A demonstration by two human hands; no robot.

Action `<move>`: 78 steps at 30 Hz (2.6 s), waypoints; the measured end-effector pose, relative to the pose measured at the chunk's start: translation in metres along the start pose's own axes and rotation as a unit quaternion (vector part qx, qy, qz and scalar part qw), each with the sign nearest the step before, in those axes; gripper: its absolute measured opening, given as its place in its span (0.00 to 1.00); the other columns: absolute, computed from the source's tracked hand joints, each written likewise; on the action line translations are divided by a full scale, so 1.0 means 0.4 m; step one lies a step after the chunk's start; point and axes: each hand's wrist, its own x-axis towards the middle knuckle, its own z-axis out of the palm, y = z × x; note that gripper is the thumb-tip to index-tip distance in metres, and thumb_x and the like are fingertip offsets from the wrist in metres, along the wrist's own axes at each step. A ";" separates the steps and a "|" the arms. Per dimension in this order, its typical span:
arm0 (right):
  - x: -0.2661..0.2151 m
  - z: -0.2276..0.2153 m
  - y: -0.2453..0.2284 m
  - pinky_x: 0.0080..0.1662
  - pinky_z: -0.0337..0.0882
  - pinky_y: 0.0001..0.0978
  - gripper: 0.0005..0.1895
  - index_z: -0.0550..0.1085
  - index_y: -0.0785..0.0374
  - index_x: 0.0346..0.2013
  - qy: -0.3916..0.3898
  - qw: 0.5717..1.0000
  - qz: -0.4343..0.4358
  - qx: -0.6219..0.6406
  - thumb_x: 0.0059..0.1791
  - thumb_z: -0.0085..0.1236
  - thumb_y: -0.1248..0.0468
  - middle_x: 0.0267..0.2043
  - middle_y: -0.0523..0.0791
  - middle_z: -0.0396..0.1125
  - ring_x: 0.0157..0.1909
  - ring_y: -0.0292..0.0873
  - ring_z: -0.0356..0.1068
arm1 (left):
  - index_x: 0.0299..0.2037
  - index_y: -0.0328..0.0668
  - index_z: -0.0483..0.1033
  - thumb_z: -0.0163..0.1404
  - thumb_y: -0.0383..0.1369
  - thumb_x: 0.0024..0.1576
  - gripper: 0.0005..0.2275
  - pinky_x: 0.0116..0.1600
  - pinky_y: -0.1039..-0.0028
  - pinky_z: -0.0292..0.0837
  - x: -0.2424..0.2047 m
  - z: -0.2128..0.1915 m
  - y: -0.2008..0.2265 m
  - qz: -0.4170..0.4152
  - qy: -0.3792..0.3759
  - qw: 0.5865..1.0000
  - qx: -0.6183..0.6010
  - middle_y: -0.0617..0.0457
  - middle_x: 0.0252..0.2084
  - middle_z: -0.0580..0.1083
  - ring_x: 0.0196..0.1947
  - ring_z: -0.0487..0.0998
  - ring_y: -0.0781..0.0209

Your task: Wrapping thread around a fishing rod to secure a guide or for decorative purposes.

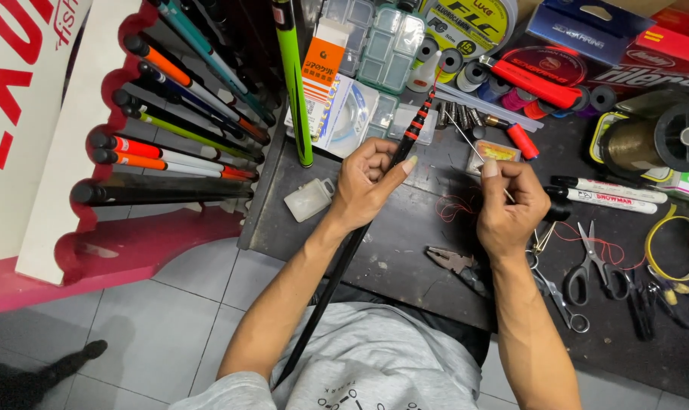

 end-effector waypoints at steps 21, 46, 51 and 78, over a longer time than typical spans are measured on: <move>-0.005 0.001 0.008 0.26 0.55 0.22 0.06 0.71 0.69 0.27 0.012 1.000 0.021 -0.017 0.49 0.53 0.71 0.11 0.41 0.49 0.19 0.30 0.48 | 0.35 0.33 0.68 0.52 0.31 0.49 0.09 0.17 0.89 0.59 -0.002 -0.006 -0.016 0.003 -0.001 1.000 -0.001 0.56 0.15 0.64 0.12 0.65 0.76; 0.003 0.008 -0.006 0.26 0.55 0.21 0.05 0.70 0.71 0.31 0.078 0.997 0.027 0.003 0.49 0.53 0.70 0.15 0.42 0.52 0.21 0.29 0.49 | 0.35 0.33 0.69 0.52 0.31 0.49 0.09 0.16 0.88 0.60 -0.004 0.000 -0.014 0.004 0.005 1.000 -0.007 0.55 0.15 0.65 0.11 0.66 0.73; 0.005 0.011 0.005 0.25 0.55 0.20 0.04 0.70 0.71 0.31 0.074 0.997 0.037 0.012 0.48 0.53 0.71 0.15 0.42 0.54 0.20 0.28 0.51 | 0.35 0.32 0.68 0.51 0.30 0.49 0.09 0.16 0.88 0.60 -0.004 0.001 -0.021 0.010 0.004 1.000 -0.005 0.55 0.15 0.65 0.11 0.66 0.73; -0.161 0.109 -0.141 0.26 0.53 0.17 0.06 0.58 0.63 0.40 -0.020 0.978 0.130 0.159 0.52 0.34 0.65 0.22 0.42 0.56 0.22 0.30 0.53 | 0.34 0.35 0.68 0.52 0.32 0.49 0.09 0.15 0.88 0.60 -0.009 0.002 -0.016 0.028 -0.008 0.999 0.012 0.56 0.14 0.63 0.11 0.66 0.74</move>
